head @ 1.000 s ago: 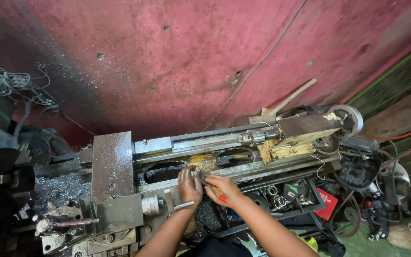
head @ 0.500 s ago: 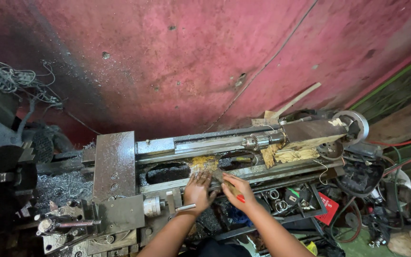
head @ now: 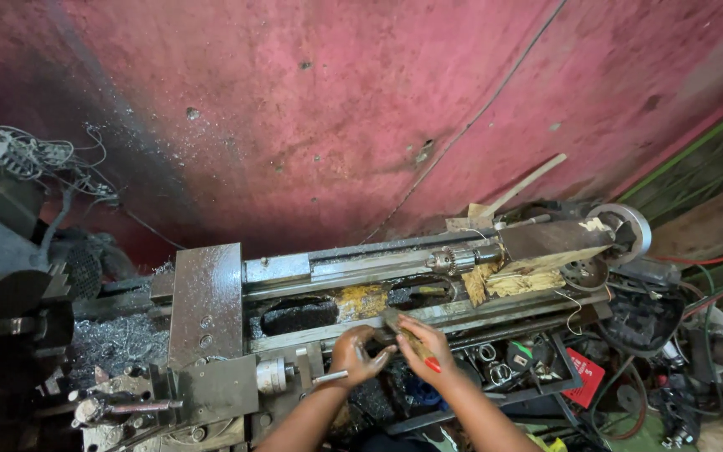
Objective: Cleaning metal shavings from a lathe using a small brush
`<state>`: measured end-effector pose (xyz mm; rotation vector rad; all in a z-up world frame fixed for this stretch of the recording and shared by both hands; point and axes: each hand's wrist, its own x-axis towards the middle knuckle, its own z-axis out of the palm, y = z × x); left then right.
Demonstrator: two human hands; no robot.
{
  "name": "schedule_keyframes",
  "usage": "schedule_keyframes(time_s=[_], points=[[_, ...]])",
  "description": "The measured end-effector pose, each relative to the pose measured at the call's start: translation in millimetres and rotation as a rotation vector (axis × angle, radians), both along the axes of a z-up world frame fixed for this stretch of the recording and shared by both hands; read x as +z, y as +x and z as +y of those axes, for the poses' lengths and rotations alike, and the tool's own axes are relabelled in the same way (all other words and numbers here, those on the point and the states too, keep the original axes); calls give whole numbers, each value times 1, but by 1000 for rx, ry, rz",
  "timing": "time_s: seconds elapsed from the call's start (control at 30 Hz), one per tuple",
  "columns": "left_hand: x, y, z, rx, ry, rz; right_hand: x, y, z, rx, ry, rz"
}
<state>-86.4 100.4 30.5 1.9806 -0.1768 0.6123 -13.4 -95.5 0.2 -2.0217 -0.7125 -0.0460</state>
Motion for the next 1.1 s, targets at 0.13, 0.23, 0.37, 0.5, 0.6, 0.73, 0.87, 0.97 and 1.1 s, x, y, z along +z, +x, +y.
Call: schedule_keyframes(time_s=[0.13,0.23,0.37,0.5,0.6,0.73,0.87,0.97,1.1], points=[[-29,1,1,121,26,348,1,3,15,163,-81,32],[-23,3,2,95,-36,37,3,6,23,336,-201,-74],[-19,5,-2,164,17,221,13,3,26,351,-201,-66],[-5,3,-2,134,112,473,8,-2,26,281,-231,-20],[-14,10,-4,155,440,532,8,-4,19,146,-136,-21],[-32,9,-5,27,727,497,1,-3,2,-67,-121,209],[-54,16,-10,-35,748,295,-1,0,-12,-147,-1,187],[-61,20,-13,-117,693,141,-6,3,-18,-227,60,208],[-43,27,-16,-283,524,69,-15,6,-26,-291,95,145]])
